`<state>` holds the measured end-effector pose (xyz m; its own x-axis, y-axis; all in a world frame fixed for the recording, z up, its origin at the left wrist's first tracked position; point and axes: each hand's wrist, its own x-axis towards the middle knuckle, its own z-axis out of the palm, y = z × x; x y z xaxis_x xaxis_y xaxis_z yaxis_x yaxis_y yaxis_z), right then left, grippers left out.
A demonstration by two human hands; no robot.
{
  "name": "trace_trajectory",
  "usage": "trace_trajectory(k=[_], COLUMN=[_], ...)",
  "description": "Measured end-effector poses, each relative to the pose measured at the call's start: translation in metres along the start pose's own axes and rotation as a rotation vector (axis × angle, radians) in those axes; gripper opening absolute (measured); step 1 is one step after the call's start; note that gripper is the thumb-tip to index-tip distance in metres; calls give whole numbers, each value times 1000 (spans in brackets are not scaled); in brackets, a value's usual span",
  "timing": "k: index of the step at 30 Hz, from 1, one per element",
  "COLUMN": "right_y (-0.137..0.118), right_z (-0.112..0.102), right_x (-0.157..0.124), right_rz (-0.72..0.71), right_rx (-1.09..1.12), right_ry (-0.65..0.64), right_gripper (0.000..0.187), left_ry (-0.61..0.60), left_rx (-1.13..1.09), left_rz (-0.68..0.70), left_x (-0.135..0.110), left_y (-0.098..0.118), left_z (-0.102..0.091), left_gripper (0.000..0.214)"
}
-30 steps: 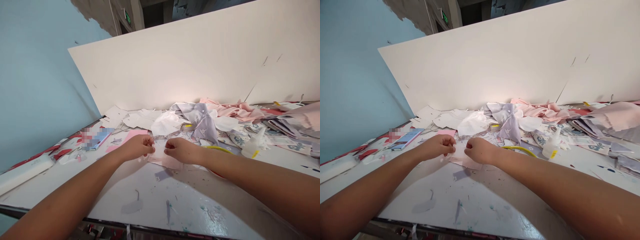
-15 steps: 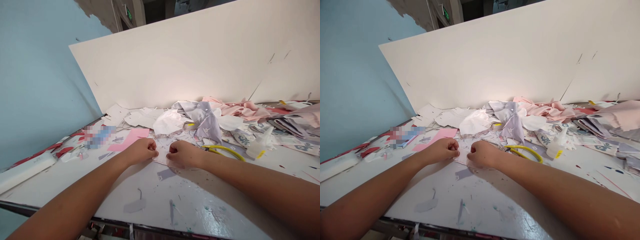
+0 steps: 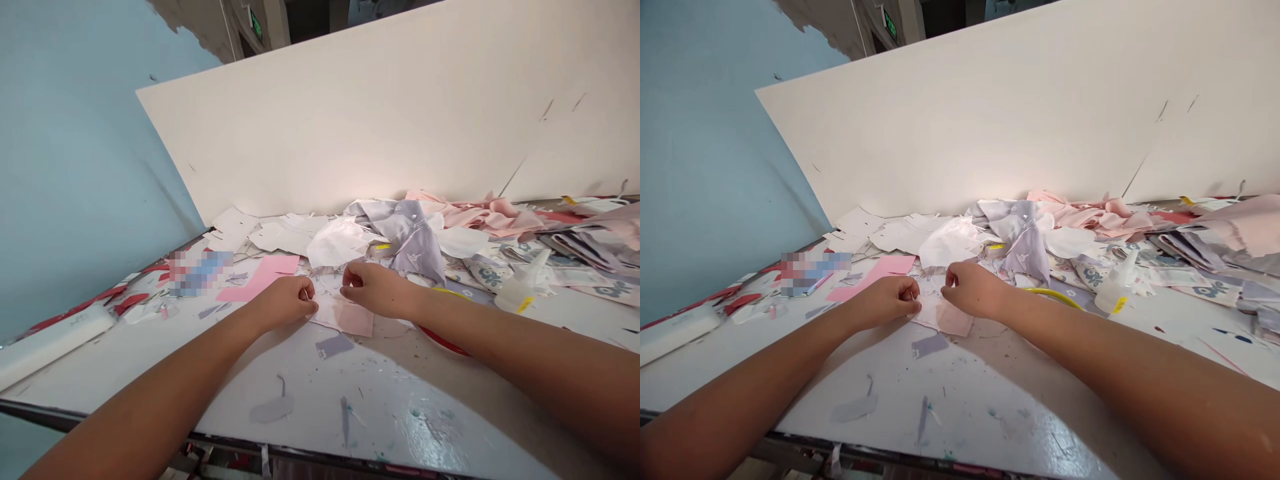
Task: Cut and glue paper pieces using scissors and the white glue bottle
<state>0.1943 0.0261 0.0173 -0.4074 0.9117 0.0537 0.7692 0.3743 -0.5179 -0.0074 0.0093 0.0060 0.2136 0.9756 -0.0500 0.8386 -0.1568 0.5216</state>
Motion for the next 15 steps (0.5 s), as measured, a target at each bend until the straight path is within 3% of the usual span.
trace_trajectory(k=[3, 7, 11, 15], right_y=[0, 1, 3, 5], right_z=[-2, 9, 22, 27], right_x=[-2, -8, -9, -10], right_rz=[-86, -227, -293, -296], right_rx=[15, -17, -145, -175], right_ry=[70, 28, 44, 79], right_gripper=[16, 20, 22, 21], left_ry=[2, -12, -20, 47], left_rx=[11, 12, 19, 48], left_rz=[0, -3, -15, -52], left_x=[1, 2, 0, -1], left_y=[0, -1, 0, -3], left_z=[0, 2, -1, -10], left_gripper=[10, 11, 15, 21])
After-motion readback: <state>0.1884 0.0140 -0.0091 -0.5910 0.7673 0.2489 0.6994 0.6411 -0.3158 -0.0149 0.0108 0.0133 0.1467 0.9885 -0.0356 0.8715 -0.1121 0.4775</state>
